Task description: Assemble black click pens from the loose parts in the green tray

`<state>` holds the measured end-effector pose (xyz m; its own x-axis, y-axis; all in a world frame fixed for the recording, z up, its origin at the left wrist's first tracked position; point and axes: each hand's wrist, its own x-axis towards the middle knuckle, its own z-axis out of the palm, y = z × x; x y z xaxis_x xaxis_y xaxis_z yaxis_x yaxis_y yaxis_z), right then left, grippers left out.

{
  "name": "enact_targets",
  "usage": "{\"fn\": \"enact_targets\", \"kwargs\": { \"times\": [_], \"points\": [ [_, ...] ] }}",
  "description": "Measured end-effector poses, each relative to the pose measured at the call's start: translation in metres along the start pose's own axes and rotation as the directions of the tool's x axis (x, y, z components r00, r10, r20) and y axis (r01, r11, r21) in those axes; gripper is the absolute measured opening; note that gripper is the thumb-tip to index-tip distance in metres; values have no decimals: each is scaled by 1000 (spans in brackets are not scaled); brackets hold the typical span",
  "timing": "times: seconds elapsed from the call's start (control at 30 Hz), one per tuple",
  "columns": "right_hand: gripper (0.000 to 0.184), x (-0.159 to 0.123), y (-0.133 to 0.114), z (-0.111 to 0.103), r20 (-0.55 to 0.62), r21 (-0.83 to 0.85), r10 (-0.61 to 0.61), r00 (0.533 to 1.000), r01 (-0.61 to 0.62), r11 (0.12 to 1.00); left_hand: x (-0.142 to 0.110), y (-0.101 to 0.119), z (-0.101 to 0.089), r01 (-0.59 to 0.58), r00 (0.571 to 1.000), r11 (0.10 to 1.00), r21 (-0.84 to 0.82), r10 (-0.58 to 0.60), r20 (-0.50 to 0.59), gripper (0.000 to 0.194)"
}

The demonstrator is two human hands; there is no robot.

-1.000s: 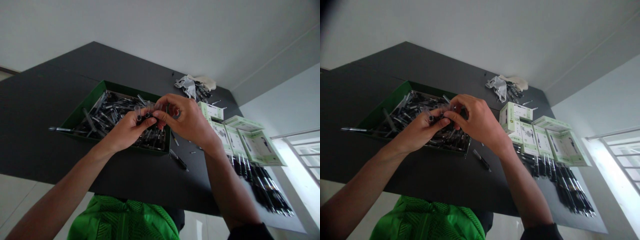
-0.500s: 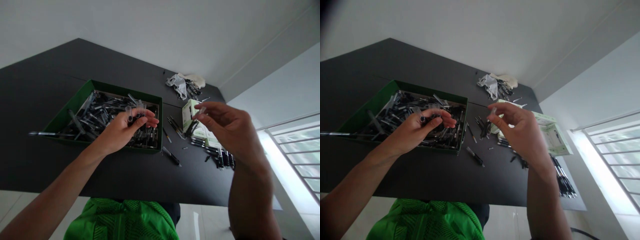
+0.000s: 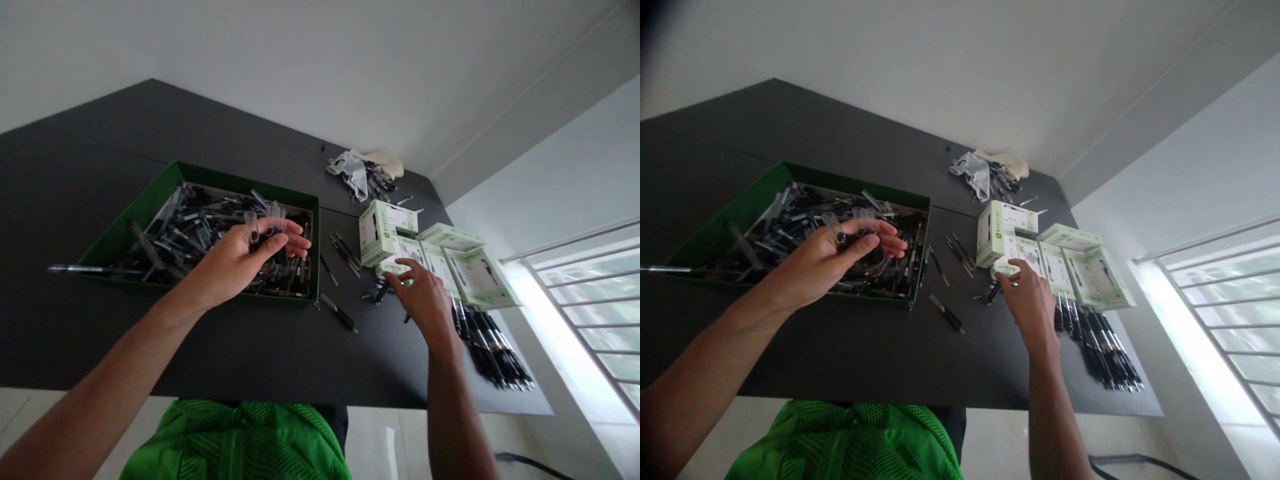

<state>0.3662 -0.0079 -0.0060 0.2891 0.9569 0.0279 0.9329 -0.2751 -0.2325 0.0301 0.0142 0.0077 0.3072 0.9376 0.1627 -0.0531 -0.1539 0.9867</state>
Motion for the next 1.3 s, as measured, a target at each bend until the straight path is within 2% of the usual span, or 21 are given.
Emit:
{"fn": "enact_targets", "kwargs": {
  "times": [0.13,0.43,0.73,0.83,0.9,0.93,0.97,1.0,1.07,1.13,1.17,1.23,1.3],
  "points": [
    [45,4,-2,3,0,-40,28,1000,-28,999,0,-1,-1,0,1000,1000,-6,0,17,34],
    [41,3,1,7,-21,-25,-49,999,48,999,0,-3,-4,-14,1000,997,73,12,28,32],
    [36,-2,0,-2,-27,-22,-7,1000,6,1000,-2,-4,-4,-6,1000,999,34,5,8,31],
    [34,-11,-9,-15,-100,14,-68,993,70,997,-3,-1,-9,-1,1000,1000,11,1,7,28],
    [32,-20,-24,-26,-107,84,-207,973,216,973,-4,2,-18,-11,1000,1000,22,11,-20,26],
    [30,-24,-34,-33,-89,135,-312,946,322,937,-4,4,-23,-18,999,999,39,20,-42,25],
    [27,-27,-46,-38,-57,192,-439,896,442,876,-5,6,-28,-25,997,998,62,29,-71,25],
    [24,-29,-59,-43,-35,248,-570,821,560,791,-5,8,-34,-29,994,996,88,38,-100,26],
    [22,-28,-86,-49,-28,319,-782,623,747,583,-5,12,-45,-23,990,989,149,44,-138,27],
    [21,-21,-112,-50,-9,330,-890,456,841,428,-6,16,-57,-22,987,980,197,53,-153,28],
    [21,-16,-125,-48,24,317,-919,393,869,380,-7,18,-63,-24,985,976,217,59,-160,29],
    [25,-6,-148,-41,150,241,-936,318,907,346,-9,20,-74,-22,981,966,259,70,-179,32],
    [27,0,-168,-32,337,89,-892,302,933,349,-13,20,-85,-6,975,954,299,71,-209,34]
  ]
}}
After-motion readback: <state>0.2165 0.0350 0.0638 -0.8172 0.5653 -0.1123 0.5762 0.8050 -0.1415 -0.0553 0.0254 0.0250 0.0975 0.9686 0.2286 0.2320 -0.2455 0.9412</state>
